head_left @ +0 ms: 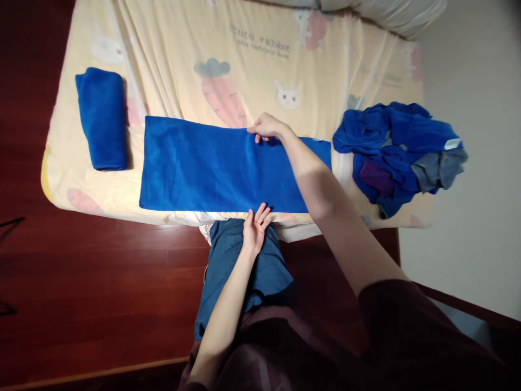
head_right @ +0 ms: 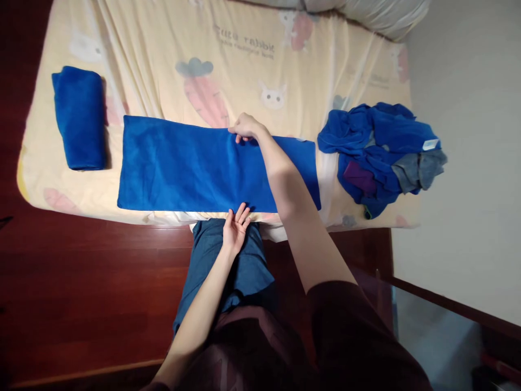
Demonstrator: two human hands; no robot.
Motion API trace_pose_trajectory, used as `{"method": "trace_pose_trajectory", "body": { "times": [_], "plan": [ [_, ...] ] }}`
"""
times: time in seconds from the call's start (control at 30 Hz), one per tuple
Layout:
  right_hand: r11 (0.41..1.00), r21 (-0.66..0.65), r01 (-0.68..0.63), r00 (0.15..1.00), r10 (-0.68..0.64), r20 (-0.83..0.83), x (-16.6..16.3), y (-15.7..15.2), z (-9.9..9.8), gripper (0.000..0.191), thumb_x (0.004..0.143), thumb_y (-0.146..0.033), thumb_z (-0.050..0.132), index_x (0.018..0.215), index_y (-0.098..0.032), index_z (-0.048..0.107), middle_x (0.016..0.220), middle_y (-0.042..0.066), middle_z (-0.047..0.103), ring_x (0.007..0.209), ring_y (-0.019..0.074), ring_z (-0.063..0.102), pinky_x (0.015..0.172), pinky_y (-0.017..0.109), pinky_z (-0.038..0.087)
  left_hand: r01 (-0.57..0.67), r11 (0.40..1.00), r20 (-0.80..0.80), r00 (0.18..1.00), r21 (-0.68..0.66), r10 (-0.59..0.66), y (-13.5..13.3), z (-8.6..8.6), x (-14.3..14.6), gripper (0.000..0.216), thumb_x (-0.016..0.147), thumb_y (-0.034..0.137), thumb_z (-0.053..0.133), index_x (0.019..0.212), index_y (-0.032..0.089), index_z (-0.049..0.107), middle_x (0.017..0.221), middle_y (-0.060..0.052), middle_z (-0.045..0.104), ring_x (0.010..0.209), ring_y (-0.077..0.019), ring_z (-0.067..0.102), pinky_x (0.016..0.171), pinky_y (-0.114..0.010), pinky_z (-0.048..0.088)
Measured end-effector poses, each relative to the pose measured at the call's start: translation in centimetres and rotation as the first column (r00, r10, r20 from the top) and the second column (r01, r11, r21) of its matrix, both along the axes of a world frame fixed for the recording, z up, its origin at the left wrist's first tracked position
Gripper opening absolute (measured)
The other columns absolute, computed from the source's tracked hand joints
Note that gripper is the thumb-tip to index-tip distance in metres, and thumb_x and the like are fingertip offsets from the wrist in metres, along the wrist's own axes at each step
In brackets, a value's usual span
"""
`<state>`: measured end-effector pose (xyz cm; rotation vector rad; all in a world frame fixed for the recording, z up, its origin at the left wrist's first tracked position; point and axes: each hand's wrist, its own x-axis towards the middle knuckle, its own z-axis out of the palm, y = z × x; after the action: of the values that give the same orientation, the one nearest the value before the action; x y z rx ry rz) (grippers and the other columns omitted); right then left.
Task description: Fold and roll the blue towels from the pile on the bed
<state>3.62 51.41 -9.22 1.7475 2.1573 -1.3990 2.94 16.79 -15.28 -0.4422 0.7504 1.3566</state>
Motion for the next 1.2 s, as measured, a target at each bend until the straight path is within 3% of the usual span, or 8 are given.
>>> {"method": "trace_pose_trajectory", "body": {
  "times": [0.23, 0.43, 0.57, 0.67, 0.8, 0.93, 1.07, 1.2],
  "plan": [
    [0.998, 0.049, 0.035, 0.999, -0.033, -0.04, 0.6, 0.2, 1.2, 0.027, 0.097, -0.037, 0.076, 0.089, -0.013, 0.069, 0.054, 0.004, 0.066, 0.045, 0.0138, 0.055, 0.048, 0.025, 0.053, -0.025, 0.999, -0.053, 0.998, -0.032, 0.023, -0.1, 0.0, 0.2, 0.024, 0.108, 0.031, 0.054, 0.096, 0.016, 0.069, 0.144, -0.017, 0.068, 0.142, -0.03, 0.061, 0.101, -0.036, 0.063],
    [0.993, 0.03, 0.114, 0.986, -0.11, -0.123, 1.0, -0.9, 1.5, 0.023, 0.094, -0.033, 0.081, 0.09, -0.014, 0.069, 0.052, 0.002, 0.064, 0.048, 0.0155, 0.06, 0.049, 0.024, 0.053, -0.014, 0.999, -0.114, 0.993, -0.045, 0.009, -0.5, -0.3, 0.6, 0.024, 0.099, 0.035, 0.07, 0.084, 0.018, 0.061, 0.134, -0.018, 0.073, 0.138, -0.0324, 0.064, 0.1, -0.038, 0.061],
    [0.984, 0.045, 0.175, 0.972, -0.165, -0.167, 2.7, -1.7, 6.0, 0.021, 0.096, -0.031, 0.077, 0.088, -0.013, 0.068, 0.05, 0.001, 0.061, 0.046, 0.0143, 0.06, 0.046, 0.021, 0.05, 0.003, 1.0, -0.251, 0.968, 0.025, 0.003, -1.8, 0.7, -0.6, 0.031, 0.092, 0.04, 0.079, 0.082, 0.016, 0.062, 0.124, -0.021, 0.077, 0.124, -0.0323, 0.072, 0.089, -0.035, 0.062],
    [0.974, 0.067, 0.216, 0.947, -0.193, -0.257, 4.7, -4.1, 10.6, 0.023, 0.097, -0.033, 0.077, 0.09, -0.013, 0.067, 0.051, 0.001, 0.062, 0.044, 0.0121, 0.058, 0.043, 0.019, 0.048, 0.028, 0.995, -0.458, 0.889, 0.092, 0.017, -3.2, 2.5, -4.1, 0.039, 0.083, 0.048, 0.087, 0.082, 0.014, 0.068, 0.113, -0.021, 0.08, 0.106, -0.0298, 0.078, 0.076, -0.03, 0.061],
    [0.968, 0.033, 0.25, 0.867, -0.209, -0.453, 7.2, -9.1, 16.1, 0.033, 0.096, -0.041, 0.079, 0.086, -0.014, 0.063, 0.057, 0.002, 0.065, 0.047, 0.0099, 0.06, 0.042, 0.016, 0.046, 0.066, 0.973, -0.716, 0.688, 0.222, 0.116, -4.2, 7.9, -11.5, 0.047, 0.076, 0.057, 0.09, 0.086, 0.013, 0.076, 0.103, -0.018, 0.081, 0.086, -0.024, 0.079, 0.066, -0.026, 0.06],
    [0.966, 0.048, 0.253, 0.757, -0.167, -0.631, 9.3, -14.5, 21.3, 0.04, 0.092, -0.049, 0.083, 0.083, -0.017, 0.061, 0.068, 0.003, 0.07, 0.058, 0.0105, 0.068, 0.048, 0.015, 0.051, 0.121, 0.929, -0.859, 0.437, 0.35, 0.267, -4.5, 16.8, -17.7, 0.045, 0.075, 0.054, 0.092, 0.093, 0.015, 0.078, 0.098, -0.013, 0.08, 0.086, -0.0214, 0.078, 0.066, -0.025, 0.062],
    [0.941, 0.179, 0.288, 0.692, -0.075, -0.718, 11.0, -18.5, 25.9, 0.043, 0.086, -0.052, 0.088, 0.081, -0.019, 0.061, 0.067, -0.002, 0.065, 0.059, 0.0088, 0.065, 0.047, 0.014, 0.05, 0.155, 0.913, -0.908, 0.253, 0.378, 0.333, -4.4, 25.5, -20.8, 0.038, 0.084, 0.048, 0.089, 0.095, 0.014, 0.074, 0.092, -0.01, 0.077, 0.08, -0.0177, 0.075, 0.066, -0.025, 0.062],
    [0.877, 0.335, 0.344, 0.679, 0.014, -0.734, 12.2, -20.8, 28.6, 0.042, 0.083, -0.053, 0.09, 0.079, -0.021, 0.063, 0.06, -0.005, 0.056, 0.056, 0.0098, 0.062, 0.043, 0.015, 0.047, 0.134, 0.888, -0.897, 0.106, 0.44, 0.429, -3.6, 30.9, -22.4, 0.034, 0.088, 0.042, 0.087, 0.093, 0.012, 0.07, 0.086, -0.004, 0.071, 0.088, -0.0174, 0.074, 0.08, -0.028, 0.064]
  ]
}}
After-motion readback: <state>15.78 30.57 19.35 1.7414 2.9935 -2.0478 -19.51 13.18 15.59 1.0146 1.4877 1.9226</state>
